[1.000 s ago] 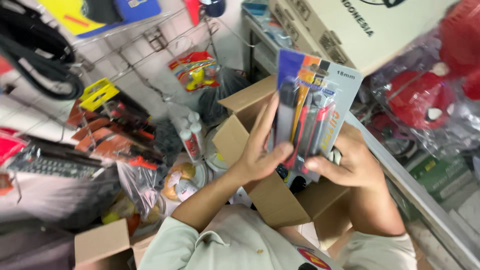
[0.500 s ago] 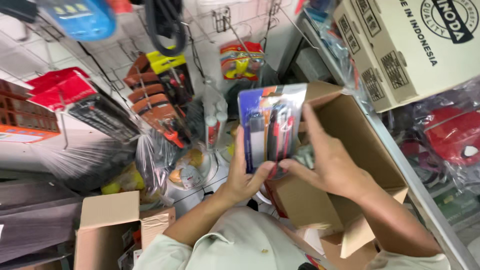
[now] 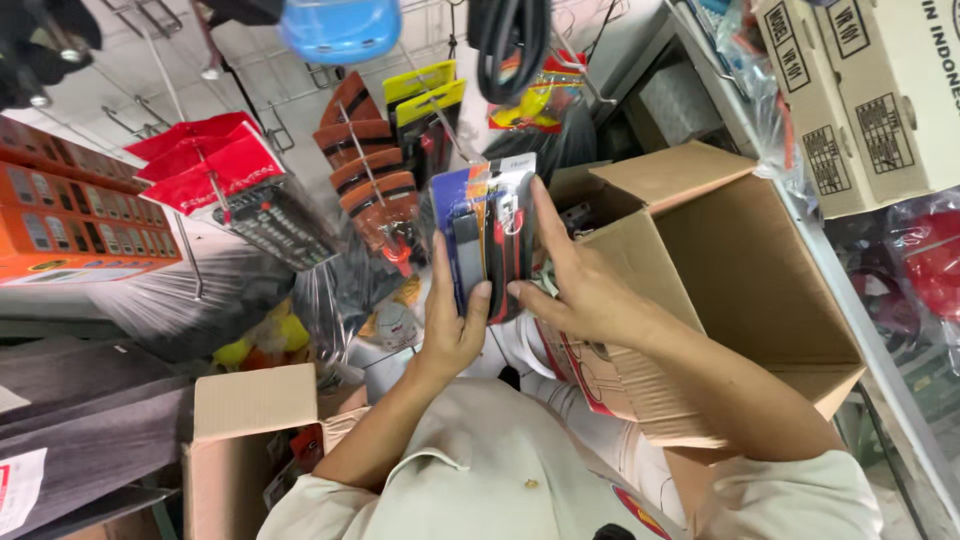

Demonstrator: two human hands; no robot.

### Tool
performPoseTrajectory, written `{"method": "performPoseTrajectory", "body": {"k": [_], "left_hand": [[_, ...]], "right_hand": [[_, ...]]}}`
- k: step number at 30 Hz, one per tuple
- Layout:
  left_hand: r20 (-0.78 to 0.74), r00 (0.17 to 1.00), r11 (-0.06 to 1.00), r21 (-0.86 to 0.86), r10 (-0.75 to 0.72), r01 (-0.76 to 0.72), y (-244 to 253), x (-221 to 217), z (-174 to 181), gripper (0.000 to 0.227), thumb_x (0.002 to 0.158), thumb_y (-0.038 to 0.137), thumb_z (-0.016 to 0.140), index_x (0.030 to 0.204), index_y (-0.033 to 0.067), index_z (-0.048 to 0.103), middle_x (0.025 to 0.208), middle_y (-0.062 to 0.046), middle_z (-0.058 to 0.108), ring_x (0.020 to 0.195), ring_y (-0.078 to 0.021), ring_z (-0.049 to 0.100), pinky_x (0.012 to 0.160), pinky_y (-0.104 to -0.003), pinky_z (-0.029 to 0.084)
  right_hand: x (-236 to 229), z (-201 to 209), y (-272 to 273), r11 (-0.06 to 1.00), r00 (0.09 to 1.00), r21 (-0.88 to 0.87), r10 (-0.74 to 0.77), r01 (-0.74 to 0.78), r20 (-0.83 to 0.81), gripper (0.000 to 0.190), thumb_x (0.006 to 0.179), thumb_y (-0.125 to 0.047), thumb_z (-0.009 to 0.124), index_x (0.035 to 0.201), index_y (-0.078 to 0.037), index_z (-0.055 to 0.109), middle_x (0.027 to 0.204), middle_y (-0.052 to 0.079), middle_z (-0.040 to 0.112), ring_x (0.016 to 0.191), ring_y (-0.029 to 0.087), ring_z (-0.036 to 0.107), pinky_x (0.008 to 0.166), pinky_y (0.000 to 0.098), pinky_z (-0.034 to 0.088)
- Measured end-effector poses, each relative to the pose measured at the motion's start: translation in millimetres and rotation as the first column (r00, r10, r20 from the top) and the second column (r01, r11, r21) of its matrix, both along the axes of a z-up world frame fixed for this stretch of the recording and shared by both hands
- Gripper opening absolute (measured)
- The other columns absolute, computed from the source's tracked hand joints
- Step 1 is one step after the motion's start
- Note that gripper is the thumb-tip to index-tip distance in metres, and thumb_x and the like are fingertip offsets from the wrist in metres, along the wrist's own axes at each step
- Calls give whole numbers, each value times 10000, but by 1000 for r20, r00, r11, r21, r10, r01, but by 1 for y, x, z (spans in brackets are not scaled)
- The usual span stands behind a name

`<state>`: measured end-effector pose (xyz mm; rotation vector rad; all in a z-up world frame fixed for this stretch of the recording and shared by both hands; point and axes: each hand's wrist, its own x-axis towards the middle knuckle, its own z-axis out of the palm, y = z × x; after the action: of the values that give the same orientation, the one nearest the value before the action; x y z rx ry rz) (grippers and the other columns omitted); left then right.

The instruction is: The person cleans a packaged soldering iron and a utility knife using a small cloth before placing them into a cardboard box.

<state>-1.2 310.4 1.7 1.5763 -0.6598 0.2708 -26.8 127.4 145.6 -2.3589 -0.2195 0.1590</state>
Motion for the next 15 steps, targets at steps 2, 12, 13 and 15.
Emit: {"method": "performPoseTrajectory", "body": {"k": [2,12,13,15], "left_hand": [[11,1000,1000,11,3,-3,3,11,2,715,1076,93,551,1600,-124,114,1623,-358,317,1533,-436,372,1269,-447,290],[-18,1000,1000,-13,-21,21,7,22,3,717,1077,108,554,1605,-113,122,1632,-358,307,1549,-449,350,1282,-460,274],[-34,999,999,-27,-32,31,7,22,3,720,1076,107,553,1606,-113,116,1629,-356,315,1544,-445,362,1278,-458,281],[-28,1000,1000,-13,-15,14,6,25,3,740,1071,106,568,1615,-99,111,1650,-360,278,1559,-455,332,1286,-463,272]], "right_hand": [[9,0,5,992,984,93,72,-88,165,1082,910,-130,718,1616,7,-90,1481,333,514,1262,407,624,1053,434,470],[18,-3,11,991,987,105,67,-83,144,1070,922,-89,716,1620,-9,-91,1626,375,296,1522,445,355,1213,437,315],[19,-4,10,991,988,106,68,-84,141,1069,922,-87,713,1624,-9,-89,1616,362,321,1522,439,366,1213,440,318],[23,-8,9,991,990,108,61,-75,128,1061,925,-96,709,1631,-5,-78,1592,326,384,1492,420,427,1196,439,347]]}}
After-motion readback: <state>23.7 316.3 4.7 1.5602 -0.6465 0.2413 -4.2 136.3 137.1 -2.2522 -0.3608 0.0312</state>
